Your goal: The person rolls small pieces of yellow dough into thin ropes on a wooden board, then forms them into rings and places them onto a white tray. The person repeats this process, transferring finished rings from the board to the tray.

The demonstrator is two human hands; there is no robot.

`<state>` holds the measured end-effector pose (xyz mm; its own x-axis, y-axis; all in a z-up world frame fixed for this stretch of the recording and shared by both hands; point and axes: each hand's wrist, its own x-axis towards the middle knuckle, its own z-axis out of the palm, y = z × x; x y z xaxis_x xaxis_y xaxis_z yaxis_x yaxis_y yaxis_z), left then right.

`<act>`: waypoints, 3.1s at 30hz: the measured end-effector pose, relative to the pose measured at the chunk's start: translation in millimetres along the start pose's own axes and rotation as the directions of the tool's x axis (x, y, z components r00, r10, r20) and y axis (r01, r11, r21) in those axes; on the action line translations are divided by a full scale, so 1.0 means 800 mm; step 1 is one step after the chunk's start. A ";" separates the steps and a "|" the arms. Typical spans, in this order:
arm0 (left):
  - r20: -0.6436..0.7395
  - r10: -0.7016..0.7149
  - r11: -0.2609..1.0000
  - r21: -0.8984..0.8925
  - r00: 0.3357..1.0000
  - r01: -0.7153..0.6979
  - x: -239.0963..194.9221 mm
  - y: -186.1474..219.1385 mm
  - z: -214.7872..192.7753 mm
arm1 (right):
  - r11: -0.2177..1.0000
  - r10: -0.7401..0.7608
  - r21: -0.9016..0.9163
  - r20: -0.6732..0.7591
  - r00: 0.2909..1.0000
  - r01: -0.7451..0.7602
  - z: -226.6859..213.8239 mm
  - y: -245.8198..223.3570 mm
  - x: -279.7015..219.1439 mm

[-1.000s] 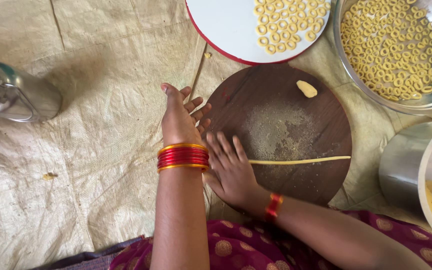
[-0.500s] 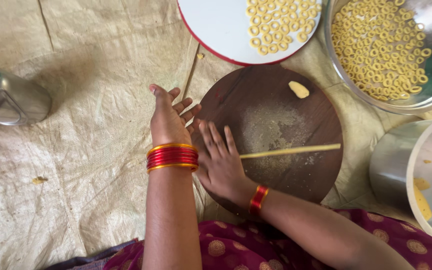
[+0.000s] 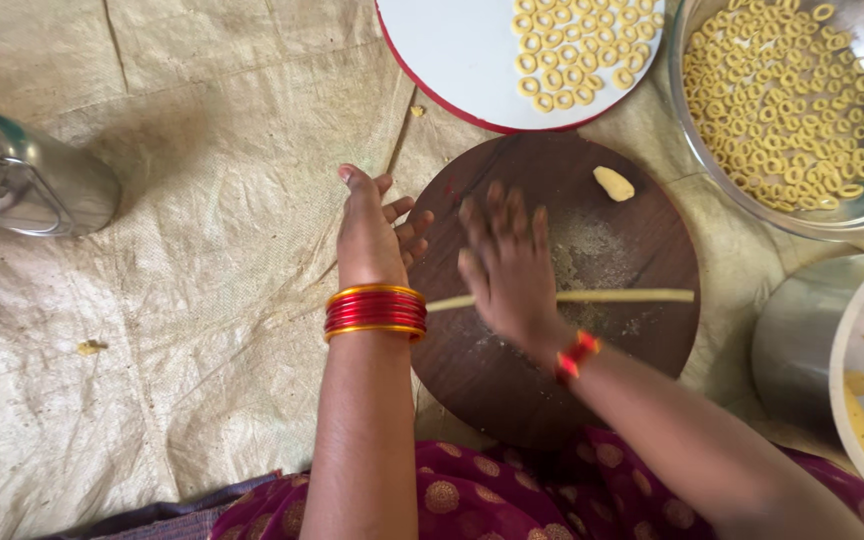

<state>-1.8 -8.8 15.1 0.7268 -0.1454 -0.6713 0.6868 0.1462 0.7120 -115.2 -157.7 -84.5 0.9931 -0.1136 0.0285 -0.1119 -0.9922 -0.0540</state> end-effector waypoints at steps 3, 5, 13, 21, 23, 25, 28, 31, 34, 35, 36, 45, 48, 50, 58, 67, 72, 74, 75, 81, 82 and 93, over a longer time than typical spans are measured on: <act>-0.013 0.021 1.000 -0.011 1.000 -0.022 0.012 -0.001 -0.006 | 1.000 0.014 0.009 -0.138 0.990 -0.013 0.003 0.014 0.044; -0.028 0.024 1.000 -0.018 0.999 -0.025 0.018 -0.001 -0.009 | 1.000 0.002 0.029 -0.140 0.990 0.002 0.003 0.015 0.041; -0.025 0.042 0.999 -0.005 0.999 -0.042 0.010 -0.001 -0.010 | 0.983 -0.167 0.058 -0.083 0.983 0.172 0.008 -0.005 -0.109; -0.026 0.003 1.000 -0.026 1.000 -0.003 0.015 -0.005 -0.007 | 0.997 -0.055 0.052 0.105 0.993 0.049 -0.008 0.071 -0.133; -0.034 -0.011 1.000 -0.026 0.999 0.011 0.019 -0.003 -0.008 | 1.000 -0.025 0.000 0.034 0.999 0.025 -0.004 0.076 -0.093; -0.044 -0.001 1.000 -0.025 0.999 0.000 0.022 -0.007 -0.009 | 0.999 0.024 0.048 0.016 1.000 -0.024 -0.003 0.086 -0.043; -0.012 0.031 0.999 -0.043 0.999 -0.032 0.033 -0.019 -0.016 | 0.998 0.063 -0.028 -0.040 0.997 -0.064 -0.005 0.099 0.007; -0.022 -0.028 0.997 -0.075 0.999 0.026 0.050 -0.030 -0.022 | 1.000 0.022 -0.011 0.046 0.999 -0.021 -0.010 0.097 -0.005; -0.002 -0.002 0.996 -0.089 1.000 0.002 0.056 -0.032 -0.028 | 0.996 -0.084 0.029 0.008 0.996 0.083 -0.013 0.075 -0.069; -0.004 0.004 0.996 -0.087 1.000 -0.004 0.056 -0.031 -0.029 | 0.994 -0.102 0.036 0.019 0.995 0.101 -0.012 0.070 -0.091; -0.005 0.011 0.996 -0.088 1.000 -0.012 0.054 -0.030 -0.028 | 0.992 -0.122 0.040 0.029 0.992 0.120 -0.012 0.069 -0.111; -0.037 -0.004 0.999 -0.048 0.999 0.003 0.032 -0.018 -0.023 | 0.995 0.010 0.093 0.169 0.986 -0.026 -0.023 0.113 -0.161; -0.034 -0.009 0.999 -0.046 0.999 0.007 0.030 -0.016 -0.017 | 1.000 0.003 -0.003 0.048 0.999 -0.003 -0.017 0.121 -0.117; -0.034 -0.019 0.999 -0.034 0.999 0.018 0.030 -0.018 -0.019 | 0.998 0.063 -0.010 -0.032 0.997 -0.064 -0.007 0.132 -0.067; -0.040 -0.005 0.999 -0.041 0.999 0.003 0.041 -0.022 -0.028 | 0.997 -0.024 -0.073 0.033 0.999 0.026 -0.015 0.135 -0.032; -0.037 -0.002 0.997 -0.073 0.999 -0.001 0.039 -0.022 -0.033 | 0.996 -0.074 0.062 0.084 0.994 0.069 -0.027 0.141 -0.169; -0.037 0.017 0.999 -0.051 0.999 -0.019 0.029 -0.015 -0.028 | 0.999 0.004 -0.054 0.085 0.996 0.001 -0.031 0.162 -0.148; -0.048 0.010 0.999 -0.033 0.999 -0.011 0.030 -0.016 -0.026 | 0.999 0.033 -0.033 0.019 0.999 -0.032 -0.020 0.170 -0.113; -0.052 0.005 0.999 -0.035 0.999 -0.007 0.031 -0.017 -0.026 | 0.999 0.048 -0.020 -0.012 0.999 -0.048 -0.014 0.177 -0.091; -0.065 0.028 0.999 -0.031 0.997 -0.030 0.039 -0.018 -0.030 | 0.979 -0.040 -0.200 0.000 0.999 0.039 0.000 0.216 -0.013; -0.069 0.037 0.999 -0.026 0.997 -0.039 0.039 -0.018 -0.031 | 0.977 -0.076 -0.196 0.035 0.996 0.081 -0.001 0.214 -0.017; -0.059 0.027 0.998 -0.062 0.998 -0.030 0.033 -0.012 -0.029 | 0.992 -0.102 0.083 0.071 0.992 0.096 -0.025 0.186 -0.195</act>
<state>10.9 8.9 -14.2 0.7438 -0.0835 -0.6631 0.6636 0.2109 0.7178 -287.9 -288.9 -77.1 0.9993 -0.0080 -0.0369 -0.0129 -0.9910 -0.1333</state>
